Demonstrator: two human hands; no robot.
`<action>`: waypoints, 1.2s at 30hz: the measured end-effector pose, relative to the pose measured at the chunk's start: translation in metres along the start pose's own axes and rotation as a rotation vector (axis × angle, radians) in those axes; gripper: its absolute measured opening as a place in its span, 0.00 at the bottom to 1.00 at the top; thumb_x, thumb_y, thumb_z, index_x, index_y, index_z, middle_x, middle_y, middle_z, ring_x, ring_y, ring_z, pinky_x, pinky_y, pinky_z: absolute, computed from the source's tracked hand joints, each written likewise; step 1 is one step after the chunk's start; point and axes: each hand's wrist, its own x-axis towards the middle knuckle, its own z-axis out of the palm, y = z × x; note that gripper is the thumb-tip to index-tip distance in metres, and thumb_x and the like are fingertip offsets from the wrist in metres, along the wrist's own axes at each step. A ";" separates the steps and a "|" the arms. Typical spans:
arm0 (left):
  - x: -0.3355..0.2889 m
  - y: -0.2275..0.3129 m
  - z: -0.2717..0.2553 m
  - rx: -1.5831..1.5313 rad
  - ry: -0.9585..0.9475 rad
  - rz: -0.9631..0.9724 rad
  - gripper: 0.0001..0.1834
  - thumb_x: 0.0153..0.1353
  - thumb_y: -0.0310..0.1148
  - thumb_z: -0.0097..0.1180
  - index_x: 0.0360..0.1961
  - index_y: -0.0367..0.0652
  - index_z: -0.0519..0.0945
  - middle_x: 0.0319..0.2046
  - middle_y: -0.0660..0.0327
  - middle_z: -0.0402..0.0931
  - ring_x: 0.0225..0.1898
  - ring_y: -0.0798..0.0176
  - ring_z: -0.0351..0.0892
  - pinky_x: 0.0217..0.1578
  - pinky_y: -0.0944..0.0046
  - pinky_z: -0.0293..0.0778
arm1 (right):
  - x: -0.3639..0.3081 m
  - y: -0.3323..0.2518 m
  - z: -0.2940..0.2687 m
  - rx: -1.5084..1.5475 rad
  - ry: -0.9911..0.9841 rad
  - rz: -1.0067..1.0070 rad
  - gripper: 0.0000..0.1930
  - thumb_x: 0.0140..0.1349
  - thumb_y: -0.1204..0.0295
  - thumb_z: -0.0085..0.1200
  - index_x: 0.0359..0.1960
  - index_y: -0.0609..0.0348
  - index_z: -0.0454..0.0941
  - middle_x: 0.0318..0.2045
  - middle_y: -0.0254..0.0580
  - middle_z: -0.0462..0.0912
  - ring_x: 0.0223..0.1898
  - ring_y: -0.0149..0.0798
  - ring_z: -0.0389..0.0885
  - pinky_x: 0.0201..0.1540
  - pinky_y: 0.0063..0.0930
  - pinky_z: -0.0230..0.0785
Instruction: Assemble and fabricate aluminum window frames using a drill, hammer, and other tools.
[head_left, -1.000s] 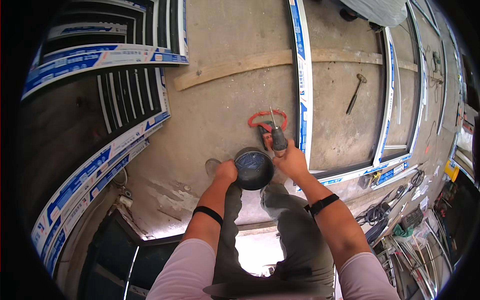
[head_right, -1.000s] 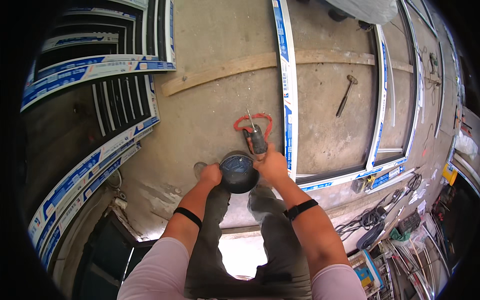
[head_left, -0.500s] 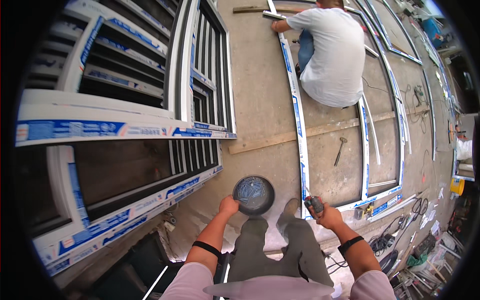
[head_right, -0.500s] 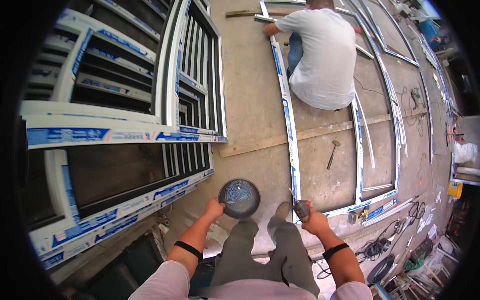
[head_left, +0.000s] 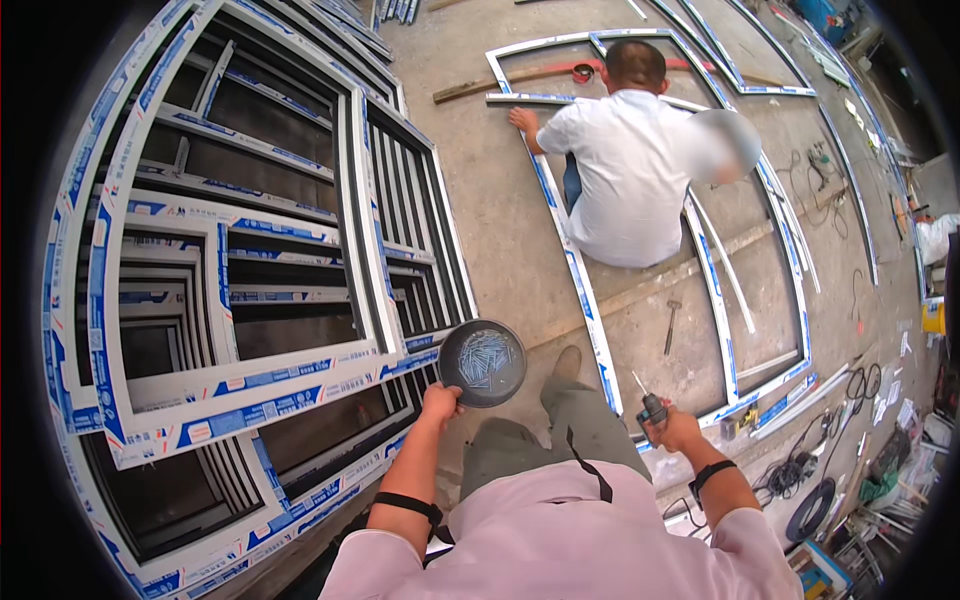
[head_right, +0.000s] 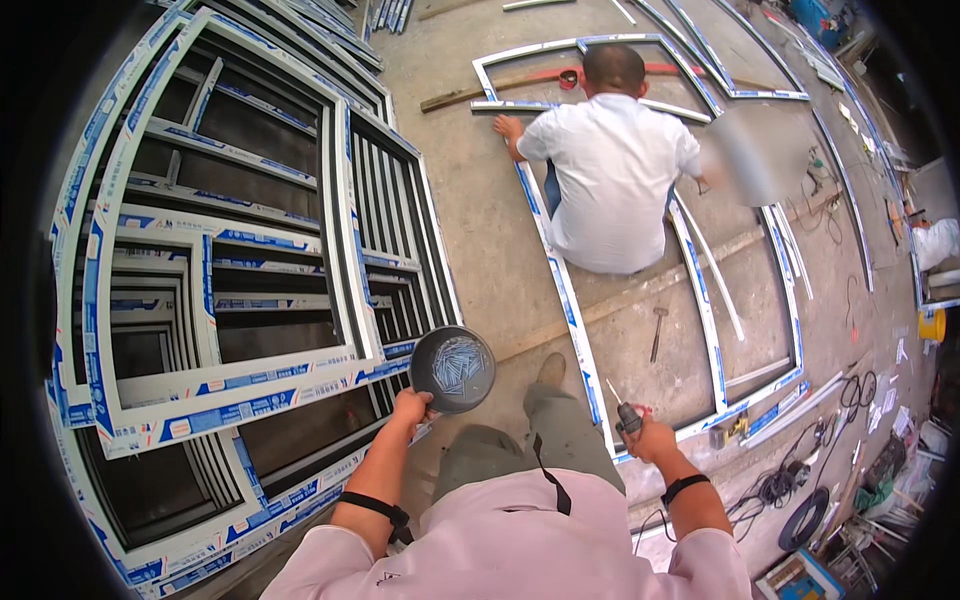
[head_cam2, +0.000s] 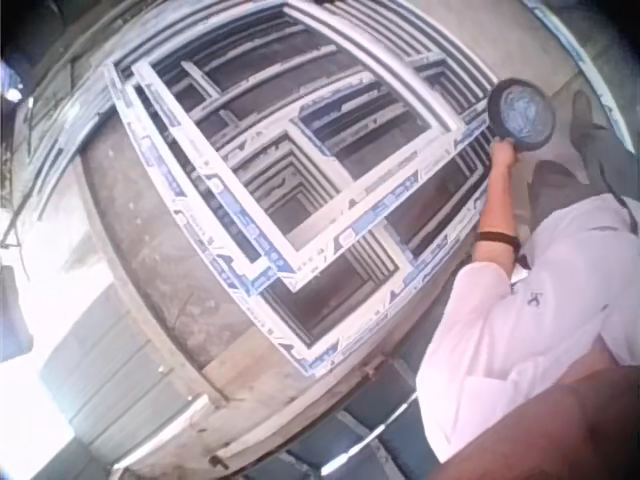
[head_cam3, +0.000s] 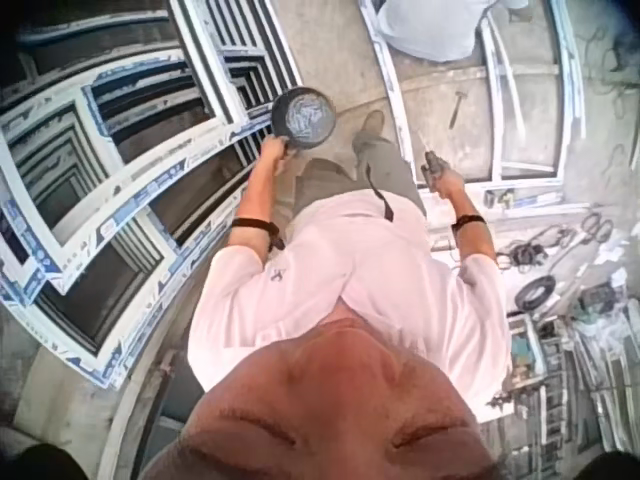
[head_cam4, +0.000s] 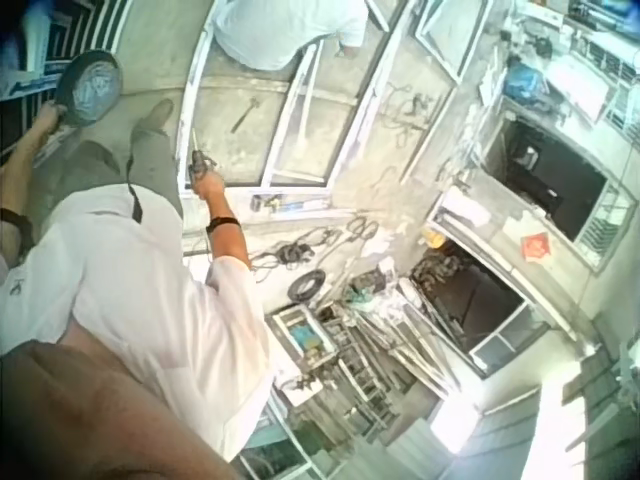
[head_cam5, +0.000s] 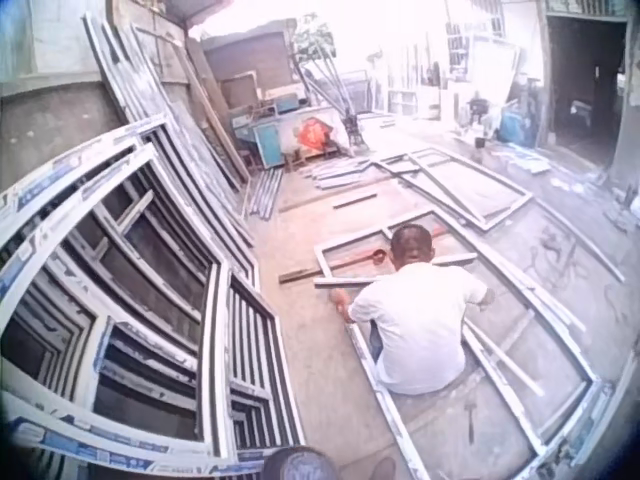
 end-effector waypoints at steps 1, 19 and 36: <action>0.002 0.022 0.003 -0.060 0.016 0.016 0.04 0.58 0.25 0.50 0.32 0.36 0.76 0.18 0.57 0.75 0.12 0.65 0.69 0.12 0.65 0.62 | 0.003 -0.011 -0.015 0.026 0.000 0.007 0.35 0.54 0.43 0.54 0.46 0.68 0.70 0.33 0.60 0.83 0.38 0.58 0.82 0.42 0.44 0.74; 0.158 0.322 -0.022 -0.272 -0.033 -0.015 0.08 0.63 0.28 0.45 0.30 0.37 0.74 0.20 0.58 0.76 0.15 0.68 0.71 0.12 0.70 0.60 | 0.088 -0.134 -0.220 0.160 0.038 0.105 0.32 0.38 0.61 0.66 0.45 0.65 0.68 0.34 0.59 0.82 0.40 0.58 0.81 0.45 0.42 0.74; 0.272 0.628 -0.107 -0.073 0.002 0.078 0.06 0.62 0.26 0.46 0.32 0.34 0.72 0.20 0.55 0.75 0.14 0.67 0.68 0.13 0.68 0.60 | 0.243 -0.280 -0.381 0.302 0.054 0.194 0.31 0.42 0.57 0.62 0.44 0.67 0.69 0.32 0.61 0.82 0.37 0.58 0.82 0.42 0.44 0.74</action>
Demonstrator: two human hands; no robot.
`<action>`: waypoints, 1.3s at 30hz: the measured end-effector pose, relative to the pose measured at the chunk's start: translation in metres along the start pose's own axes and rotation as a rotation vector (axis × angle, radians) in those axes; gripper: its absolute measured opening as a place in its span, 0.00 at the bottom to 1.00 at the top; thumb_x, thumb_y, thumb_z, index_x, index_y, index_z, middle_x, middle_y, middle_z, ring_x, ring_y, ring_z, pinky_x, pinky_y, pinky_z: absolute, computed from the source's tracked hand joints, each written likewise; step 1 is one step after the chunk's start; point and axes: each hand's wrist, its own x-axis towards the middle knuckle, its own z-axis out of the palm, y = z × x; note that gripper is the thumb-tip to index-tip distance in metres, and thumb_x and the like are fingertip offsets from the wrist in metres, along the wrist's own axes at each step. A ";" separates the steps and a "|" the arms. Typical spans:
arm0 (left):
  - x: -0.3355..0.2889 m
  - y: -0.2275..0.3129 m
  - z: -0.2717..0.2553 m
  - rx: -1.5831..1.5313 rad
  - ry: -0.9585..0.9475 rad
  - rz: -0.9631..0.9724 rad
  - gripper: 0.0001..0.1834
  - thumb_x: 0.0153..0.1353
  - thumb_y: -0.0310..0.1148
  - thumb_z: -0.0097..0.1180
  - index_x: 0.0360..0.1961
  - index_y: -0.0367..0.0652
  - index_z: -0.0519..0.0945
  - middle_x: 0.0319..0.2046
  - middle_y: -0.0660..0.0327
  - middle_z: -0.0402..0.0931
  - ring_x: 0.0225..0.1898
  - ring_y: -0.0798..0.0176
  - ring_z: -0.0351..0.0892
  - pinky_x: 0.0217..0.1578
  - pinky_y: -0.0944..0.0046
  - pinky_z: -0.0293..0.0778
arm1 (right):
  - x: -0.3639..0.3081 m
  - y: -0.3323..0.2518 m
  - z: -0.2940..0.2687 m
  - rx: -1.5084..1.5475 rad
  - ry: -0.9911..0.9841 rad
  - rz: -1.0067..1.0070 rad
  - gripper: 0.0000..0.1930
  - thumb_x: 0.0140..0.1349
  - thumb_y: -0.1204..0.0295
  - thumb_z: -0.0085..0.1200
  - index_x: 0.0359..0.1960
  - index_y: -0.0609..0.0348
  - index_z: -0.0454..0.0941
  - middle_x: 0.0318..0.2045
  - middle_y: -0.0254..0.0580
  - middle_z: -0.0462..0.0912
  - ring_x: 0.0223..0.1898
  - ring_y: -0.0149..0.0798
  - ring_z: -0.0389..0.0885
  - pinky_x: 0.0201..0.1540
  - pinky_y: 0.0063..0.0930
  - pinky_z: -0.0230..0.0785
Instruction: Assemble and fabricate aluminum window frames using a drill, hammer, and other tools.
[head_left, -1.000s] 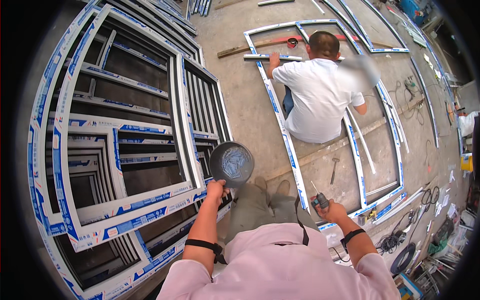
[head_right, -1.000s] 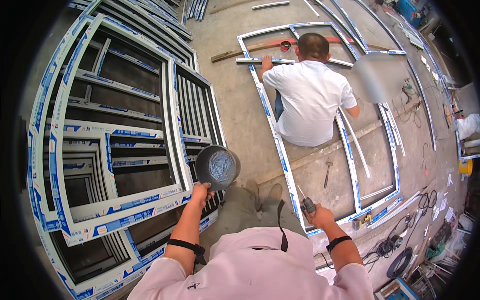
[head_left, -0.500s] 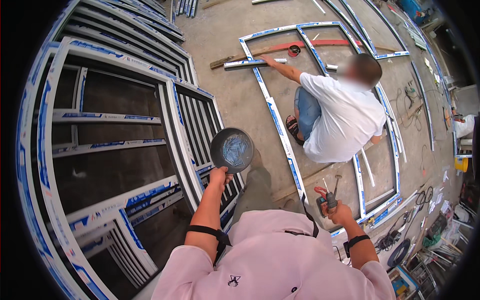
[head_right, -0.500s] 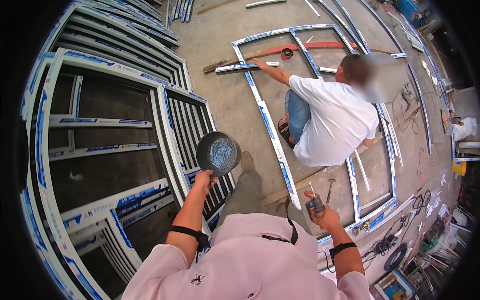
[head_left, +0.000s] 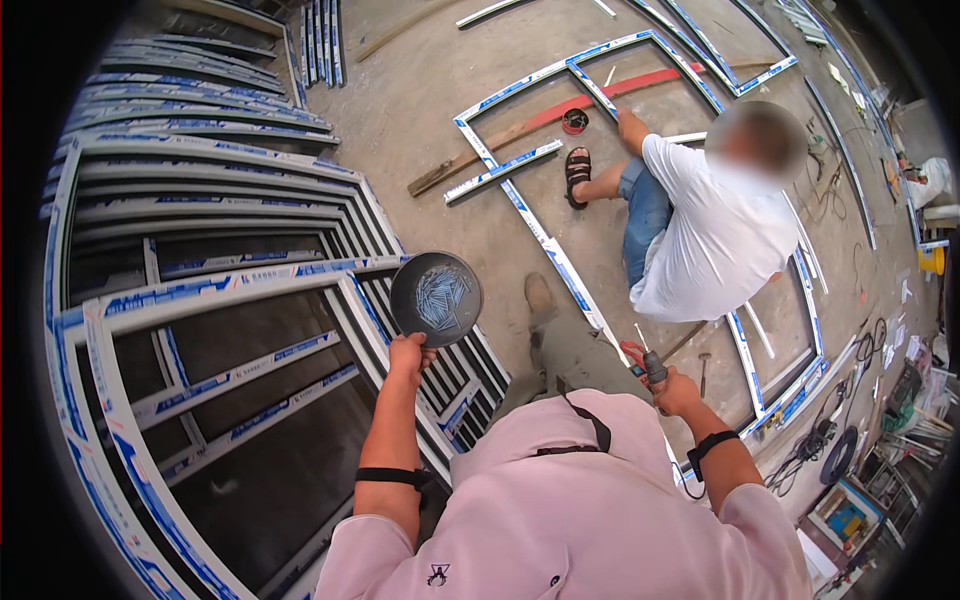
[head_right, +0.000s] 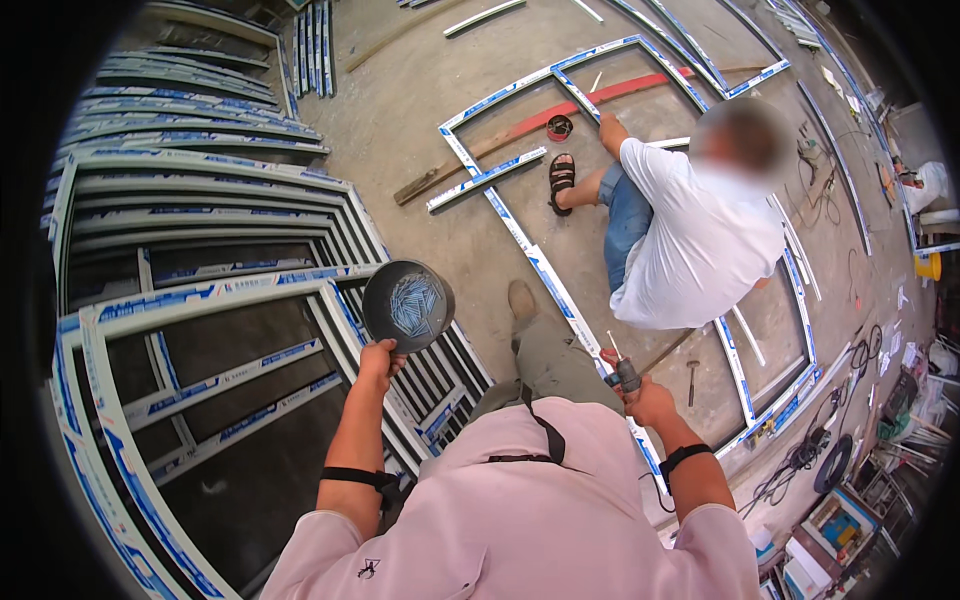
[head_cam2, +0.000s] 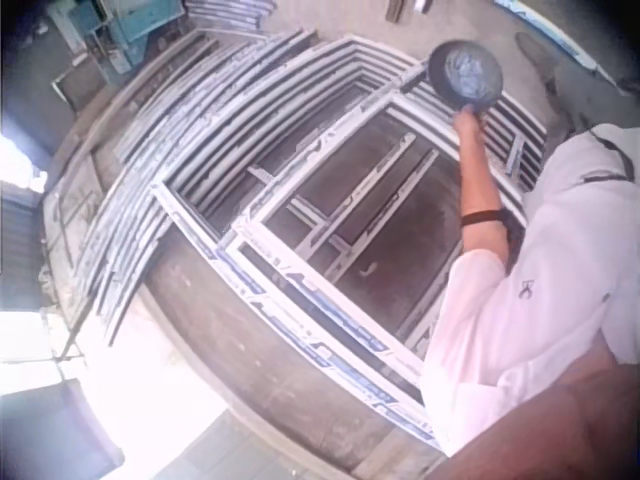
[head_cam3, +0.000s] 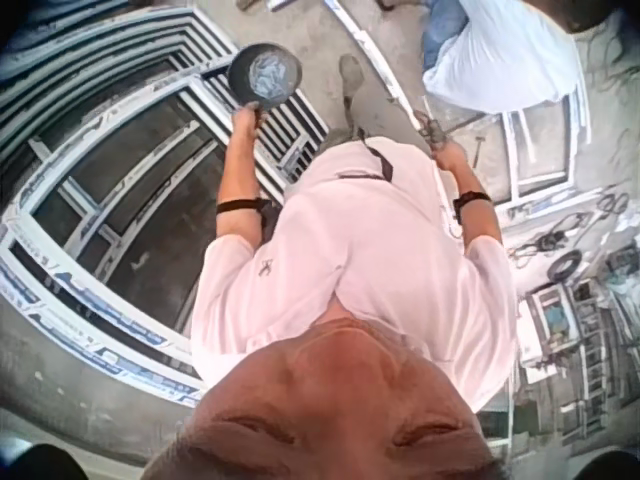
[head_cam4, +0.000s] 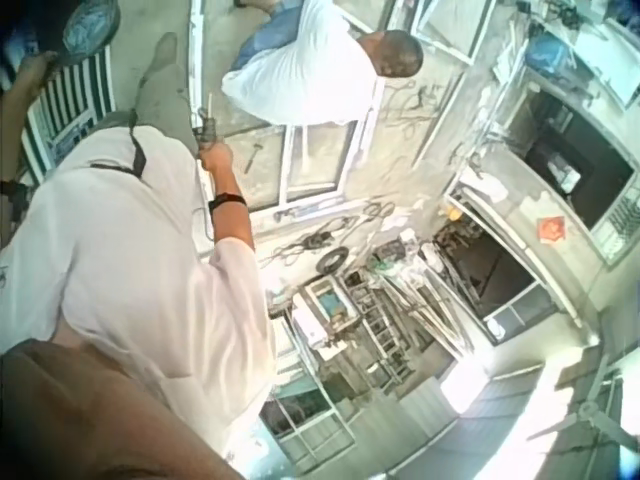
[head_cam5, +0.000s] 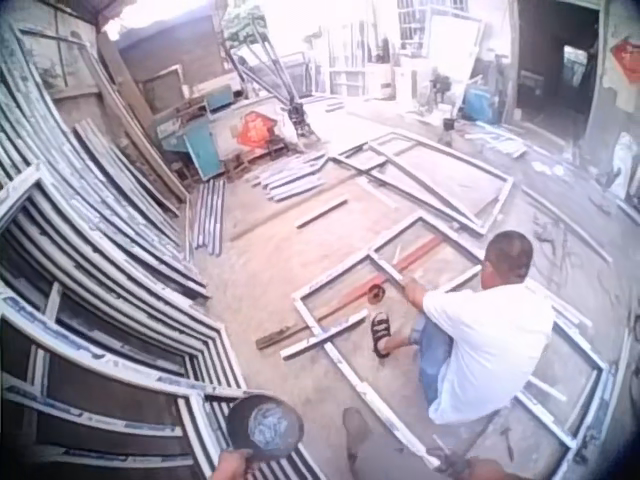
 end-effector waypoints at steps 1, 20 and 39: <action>0.013 0.014 -0.002 -0.013 -0.005 -0.004 0.07 0.63 0.27 0.45 0.32 0.34 0.73 0.19 0.55 0.75 0.14 0.66 0.68 0.13 0.68 0.60 | 0.012 -0.012 -0.001 0.009 -0.003 0.007 0.30 0.43 0.58 0.61 0.44 0.68 0.69 0.33 0.63 0.82 0.38 0.58 0.82 0.43 0.44 0.74; 0.207 0.302 -0.013 0.272 -0.051 0.004 0.08 0.62 0.30 0.45 0.32 0.38 0.74 0.19 0.57 0.75 0.15 0.65 0.71 0.13 0.69 0.63 | 0.093 -0.196 -0.101 0.169 -0.080 0.045 0.29 0.47 0.62 0.61 0.49 0.63 0.67 0.36 0.57 0.82 0.40 0.56 0.82 0.45 0.44 0.74; 0.283 0.482 0.014 0.826 -0.170 0.143 0.07 0.59 0.27 0.46 0.32 0.35 0.74 0.17 0.55 0.74 0.12 0.64 0.69 0.10 0.68 0.57 | 0.117 -0.313 0.037 0.711 -0.007 0.358 0.19 0.37 0.59 0.66 0.37 0.38 0.81 0.43 0.53 0.75 0.44 0.53 0.80 0.46 0.38 0.75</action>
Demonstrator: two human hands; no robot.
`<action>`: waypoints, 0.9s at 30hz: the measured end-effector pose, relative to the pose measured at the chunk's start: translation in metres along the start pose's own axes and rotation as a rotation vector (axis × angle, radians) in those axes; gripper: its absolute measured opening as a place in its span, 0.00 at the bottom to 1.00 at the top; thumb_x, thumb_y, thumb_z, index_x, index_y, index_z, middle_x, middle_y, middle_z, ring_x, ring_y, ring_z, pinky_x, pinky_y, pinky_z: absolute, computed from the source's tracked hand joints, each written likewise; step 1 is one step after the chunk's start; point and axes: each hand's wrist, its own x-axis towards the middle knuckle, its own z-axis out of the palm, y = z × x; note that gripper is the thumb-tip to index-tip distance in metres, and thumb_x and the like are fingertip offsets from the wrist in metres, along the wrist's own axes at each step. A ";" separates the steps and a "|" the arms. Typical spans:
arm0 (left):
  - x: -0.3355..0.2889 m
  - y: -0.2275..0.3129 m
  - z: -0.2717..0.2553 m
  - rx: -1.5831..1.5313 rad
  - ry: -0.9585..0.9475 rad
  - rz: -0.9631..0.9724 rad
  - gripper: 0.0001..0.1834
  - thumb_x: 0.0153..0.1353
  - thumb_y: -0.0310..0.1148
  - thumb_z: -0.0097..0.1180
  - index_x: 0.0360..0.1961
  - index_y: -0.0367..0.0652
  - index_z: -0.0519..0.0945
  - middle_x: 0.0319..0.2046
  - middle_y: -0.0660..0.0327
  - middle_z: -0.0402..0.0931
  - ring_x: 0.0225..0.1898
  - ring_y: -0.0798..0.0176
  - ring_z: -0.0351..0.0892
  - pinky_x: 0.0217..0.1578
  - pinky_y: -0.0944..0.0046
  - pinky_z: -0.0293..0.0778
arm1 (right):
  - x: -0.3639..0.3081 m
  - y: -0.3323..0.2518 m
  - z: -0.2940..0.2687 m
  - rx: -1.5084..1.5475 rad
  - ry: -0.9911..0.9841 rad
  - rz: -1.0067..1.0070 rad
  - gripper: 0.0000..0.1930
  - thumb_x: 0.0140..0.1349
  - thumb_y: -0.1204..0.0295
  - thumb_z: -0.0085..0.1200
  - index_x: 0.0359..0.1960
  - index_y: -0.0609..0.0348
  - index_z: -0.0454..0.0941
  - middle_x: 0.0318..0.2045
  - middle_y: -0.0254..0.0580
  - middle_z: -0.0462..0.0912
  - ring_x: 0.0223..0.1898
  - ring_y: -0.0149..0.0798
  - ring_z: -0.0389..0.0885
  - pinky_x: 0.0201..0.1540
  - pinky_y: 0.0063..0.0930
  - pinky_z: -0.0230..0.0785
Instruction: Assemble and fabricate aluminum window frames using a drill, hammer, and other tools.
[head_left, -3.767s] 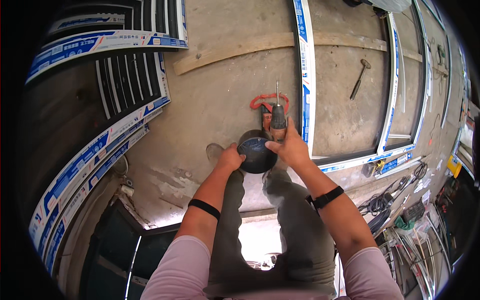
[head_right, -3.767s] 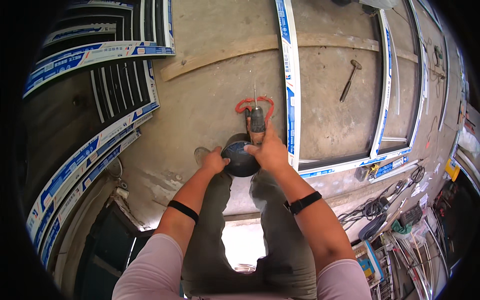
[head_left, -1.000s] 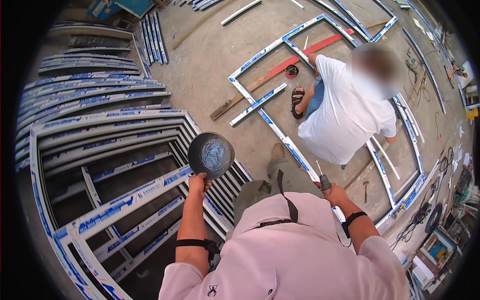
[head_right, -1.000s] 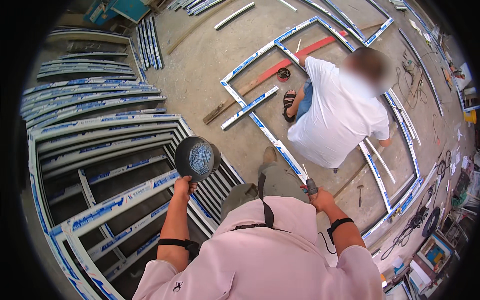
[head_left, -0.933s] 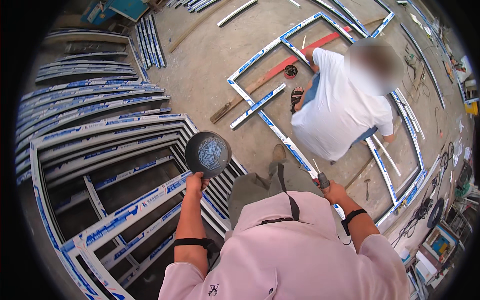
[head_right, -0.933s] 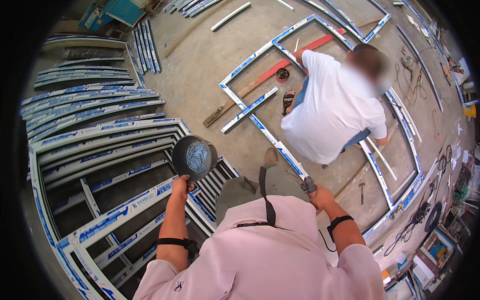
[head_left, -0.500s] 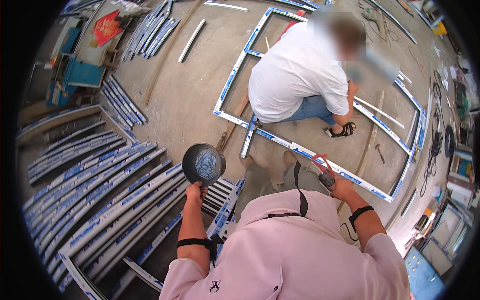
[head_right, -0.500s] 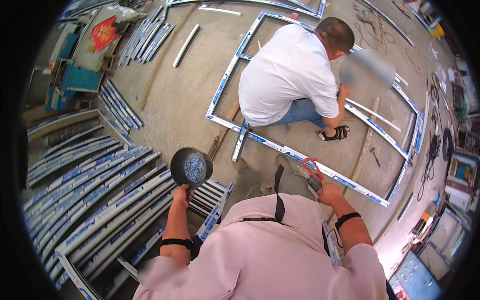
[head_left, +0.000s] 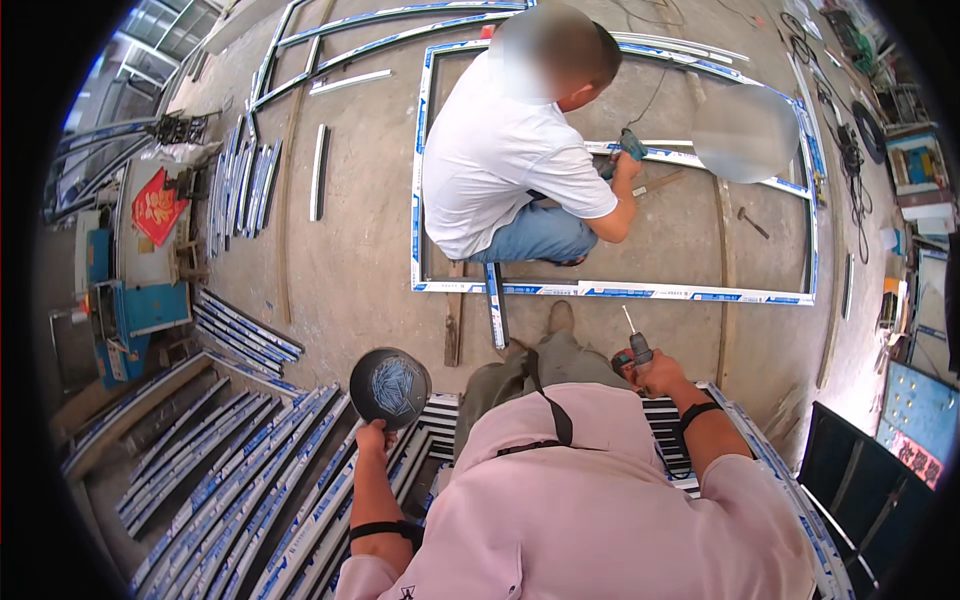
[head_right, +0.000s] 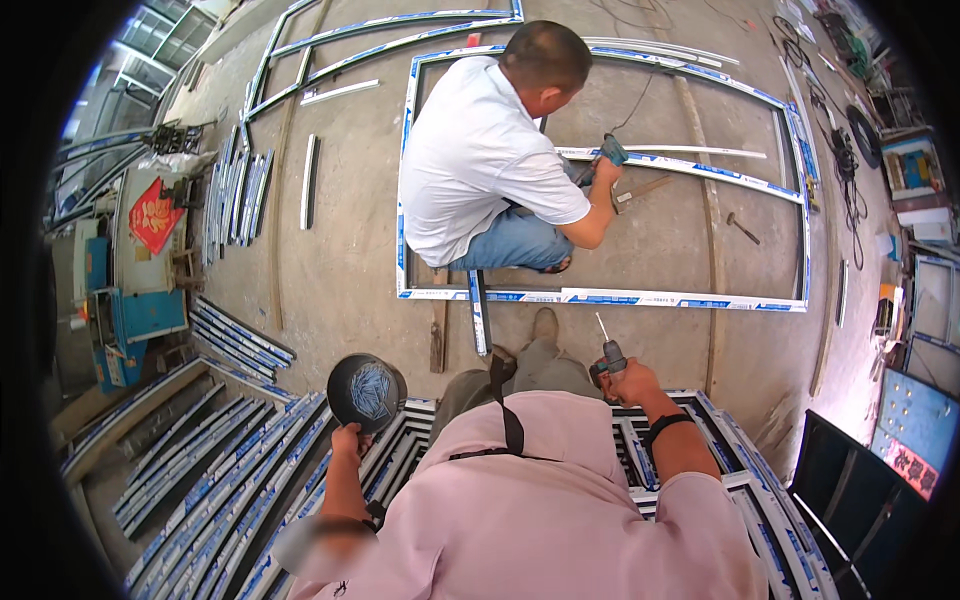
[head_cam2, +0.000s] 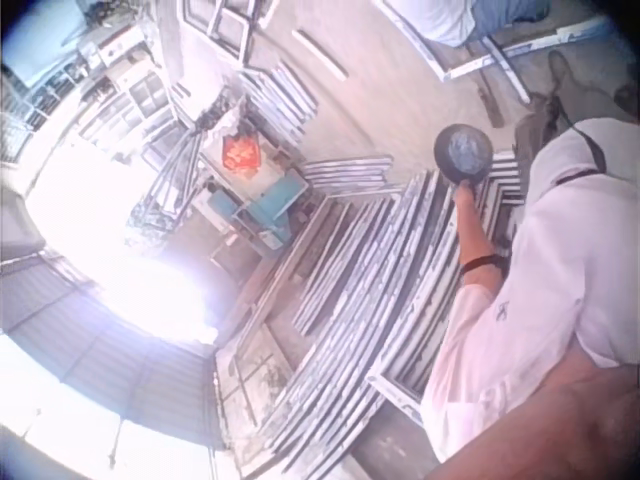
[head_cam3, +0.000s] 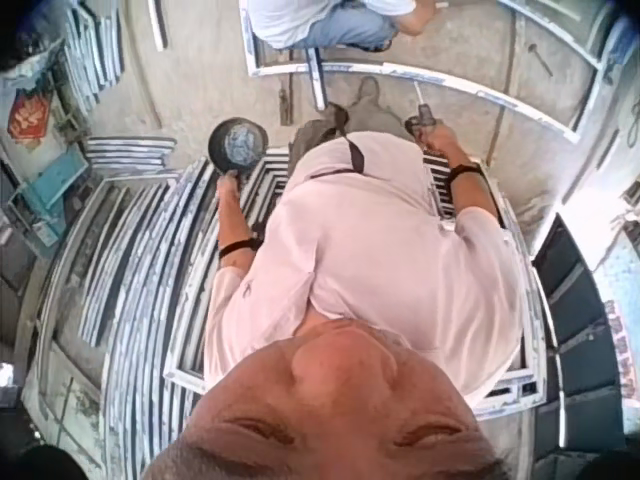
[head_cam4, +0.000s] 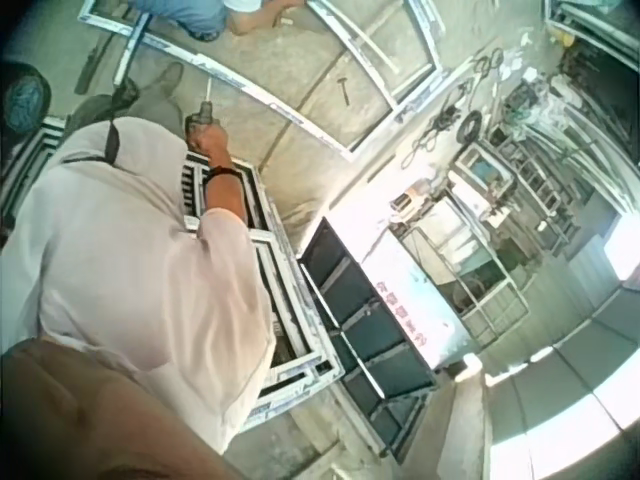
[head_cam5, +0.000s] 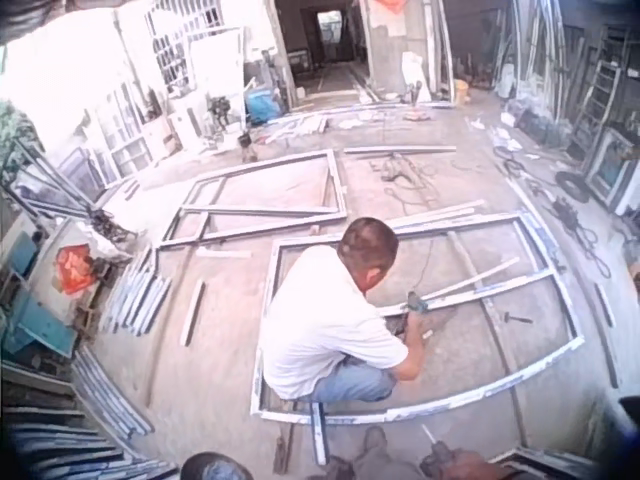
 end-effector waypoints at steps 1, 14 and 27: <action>0.002 0.001 -0.006 0.049 0.023 -0.014 0.06 0.59 0.27 0.46 0.31 0.35 0.74 0.17 0.55 0.74 0.12 0.64 0.69 0.10 0.67 0.58 | 0.006 -0.004 0.004 0.035 0.003 -0.004 0.18 0.37 0.60 0.66 0.35 0.34 0.82 0.43 0.52 0.75 0.45 0.53 0.79 0.46 0.38 0.75; 0.031 0.148 -0.014 0.307 -0.072 0.195 0.05 0.56 0.25 0.47 0.27 0.35 0.74 0.16 0.55 0.74 0.12 0.62 0.71 0.09 0.68 0.60 | -0.012 -0.057 0.037 0.393 0.240 0.269 0.25 0.37 0.58 0.67 0.40 0.50 0.78 0.40 0.52 0.77 0.43 0.54 0.80 0.46 0.40 0.74; 0.264 0.273 -0.052 0.675 -0.316 0.315 0.06 0.53 0.24 0.49 0.31 0.32 0.73 0.16 0.52 0.75 0.10 0.61 0.71 0.09 0.65 0.62 | -0.079 -0.258 0.087 0.718 0.544 0.762 0.32 0.38 0.57 0.67 0.41 0.71 0.74 0.38 0.59 0.82 0.39 0.49 0.83 0.41 0.43 0.75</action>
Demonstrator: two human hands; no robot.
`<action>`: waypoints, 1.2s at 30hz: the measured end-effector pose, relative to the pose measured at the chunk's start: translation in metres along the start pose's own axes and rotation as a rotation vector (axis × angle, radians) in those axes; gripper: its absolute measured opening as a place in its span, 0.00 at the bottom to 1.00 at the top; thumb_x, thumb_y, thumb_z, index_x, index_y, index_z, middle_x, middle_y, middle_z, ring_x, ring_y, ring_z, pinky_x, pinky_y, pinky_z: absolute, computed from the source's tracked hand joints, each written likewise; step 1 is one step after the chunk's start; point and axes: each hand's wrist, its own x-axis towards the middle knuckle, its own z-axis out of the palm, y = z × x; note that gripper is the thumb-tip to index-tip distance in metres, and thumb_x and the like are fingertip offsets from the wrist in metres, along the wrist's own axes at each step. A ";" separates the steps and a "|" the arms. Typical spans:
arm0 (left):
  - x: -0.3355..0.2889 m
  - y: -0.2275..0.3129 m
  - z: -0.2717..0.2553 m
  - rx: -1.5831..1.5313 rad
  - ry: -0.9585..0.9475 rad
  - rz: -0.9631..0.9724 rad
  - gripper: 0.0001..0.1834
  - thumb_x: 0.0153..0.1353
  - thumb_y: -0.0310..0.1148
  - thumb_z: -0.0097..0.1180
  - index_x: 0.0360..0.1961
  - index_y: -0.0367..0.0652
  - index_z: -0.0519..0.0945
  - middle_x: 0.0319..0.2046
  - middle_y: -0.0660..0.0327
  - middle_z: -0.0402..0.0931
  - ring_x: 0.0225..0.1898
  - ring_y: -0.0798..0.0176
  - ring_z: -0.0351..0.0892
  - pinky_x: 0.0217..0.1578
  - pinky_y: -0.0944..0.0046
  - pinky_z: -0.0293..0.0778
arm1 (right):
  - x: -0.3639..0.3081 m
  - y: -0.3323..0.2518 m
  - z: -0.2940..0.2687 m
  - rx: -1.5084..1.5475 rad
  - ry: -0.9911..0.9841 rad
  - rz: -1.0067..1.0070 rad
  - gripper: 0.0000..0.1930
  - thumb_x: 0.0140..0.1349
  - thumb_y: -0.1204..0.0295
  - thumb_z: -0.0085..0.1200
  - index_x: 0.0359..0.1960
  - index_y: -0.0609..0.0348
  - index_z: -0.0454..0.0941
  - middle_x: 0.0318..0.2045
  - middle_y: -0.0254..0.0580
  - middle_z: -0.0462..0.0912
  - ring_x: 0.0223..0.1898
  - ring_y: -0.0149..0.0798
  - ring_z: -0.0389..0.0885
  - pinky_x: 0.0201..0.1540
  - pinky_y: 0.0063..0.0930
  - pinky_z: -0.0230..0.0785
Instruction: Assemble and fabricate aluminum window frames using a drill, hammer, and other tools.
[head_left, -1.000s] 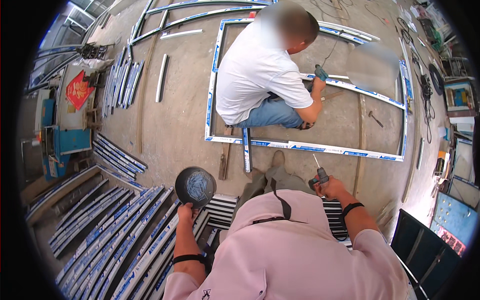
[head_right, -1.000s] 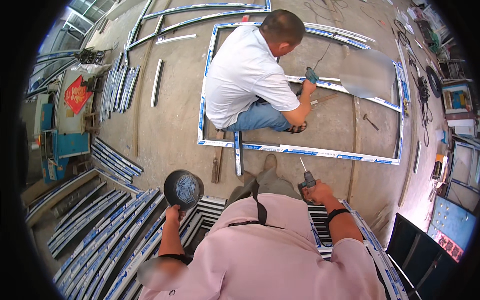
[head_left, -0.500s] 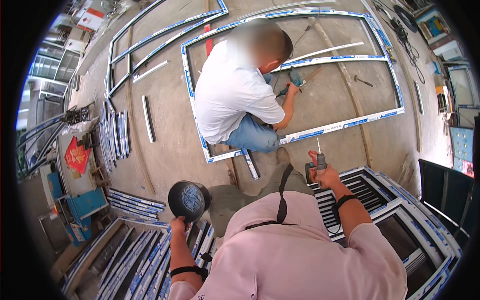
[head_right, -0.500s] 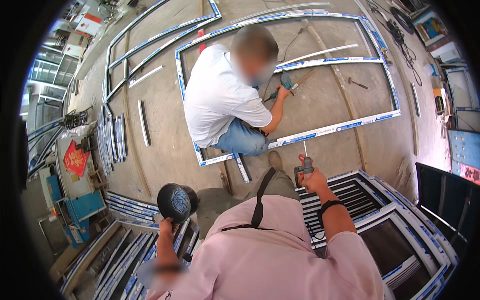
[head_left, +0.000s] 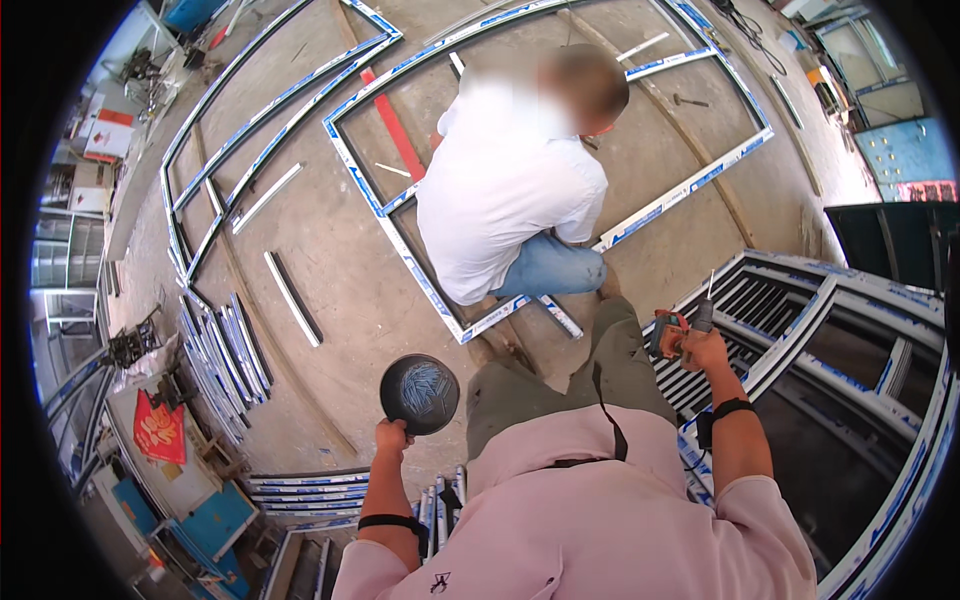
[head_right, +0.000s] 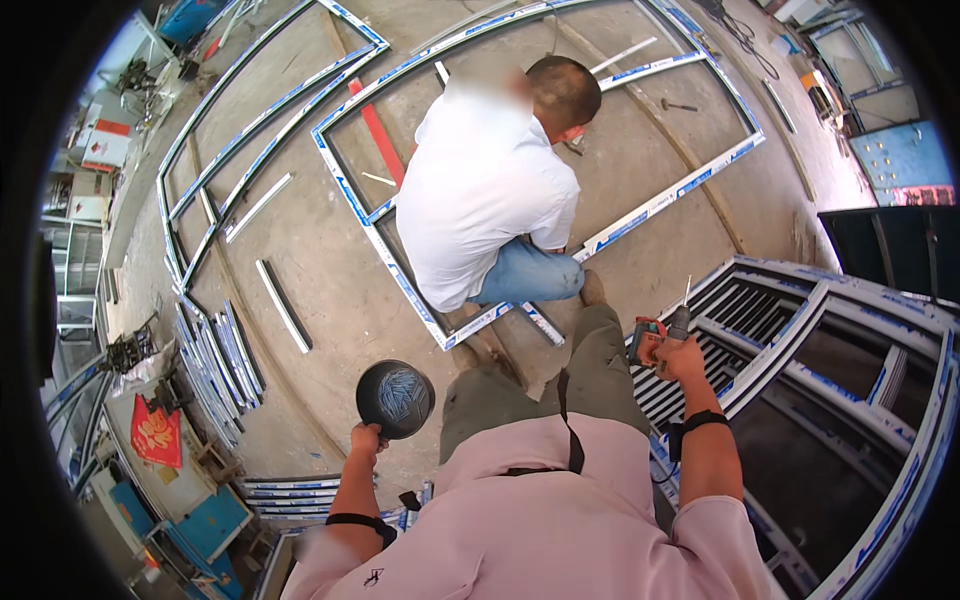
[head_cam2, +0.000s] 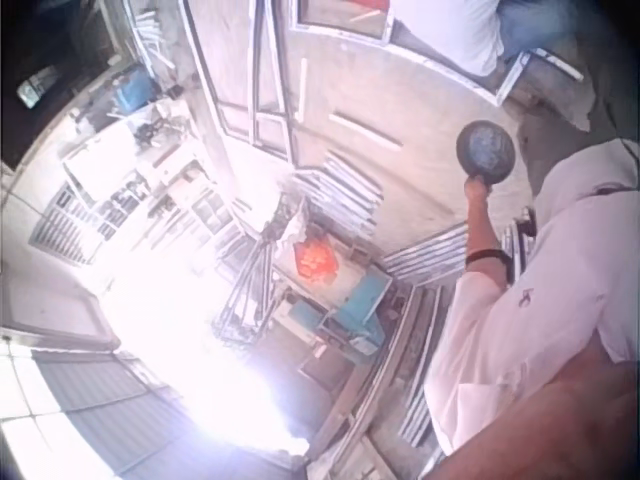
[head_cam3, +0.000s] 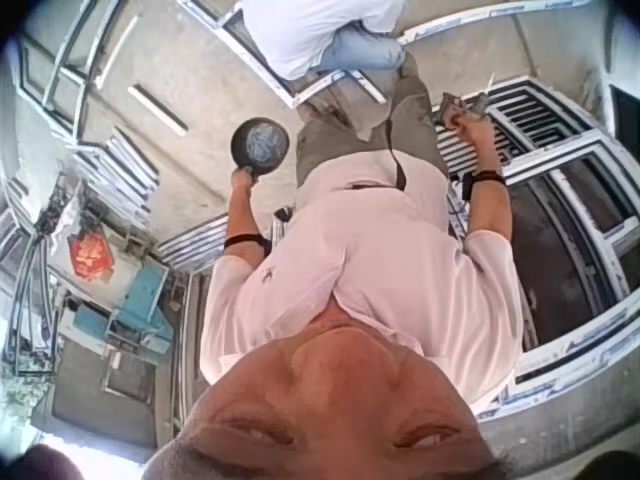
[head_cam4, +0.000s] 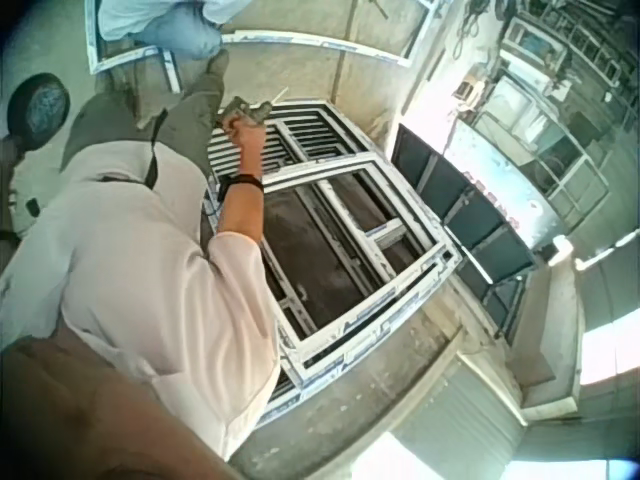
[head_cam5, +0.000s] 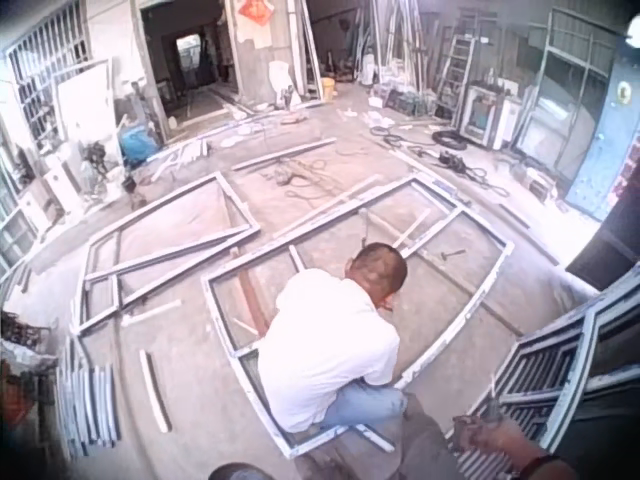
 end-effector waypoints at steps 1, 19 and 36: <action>0.011 0.002 -0.013 0.029 -0.016 0.009 0.06 0.53 0.24 0.49 0.31 0.32 0.73 0.16 0.52 0.75 0.10 0.61 0.71 0.09 0.65 0.62 | -0.024 -0.005 -0.003 0.169 -0.001 0.110 0.30 0.38 0.59 0.67 0.42 0.66 0.76 0.37 0.57 0.82 0.39 0.51 0.83 0.42 0.42 0.75; -0.020 0.093 -0.013 0.580 -0.094 0.369 0.10 0.52 0.26 0.53 0.35 0.31 0.77 0.23 0.51 0.79 0.18 0.58 0.79 0.16 0.61 0.75 | -0.135 0.017 0.100 0.471 -0.136 0.343 0.34 0.34 0.58 0.67 0.39 0.74 0.75 0.34 0.62 0.83 0.36 0.54 0.84 0.39 0.39 0.76; -0.078 0.085 0.036 0.804 -0.061 0.503 0.13 0.52 0.31 0.52 0.34 0.30 0.77 0.21 0.45 0.79 0.18 0.53 0.81 0.23 0.56 0.77 | -0.111 0.040 0.106 0.337 -0.216 0.230 0.37 0.37 0.57 0.66 0.47 0.71 0.70 0.42 0.60 0.81 0.45 0.54 0.81 0.49 0.38 0.73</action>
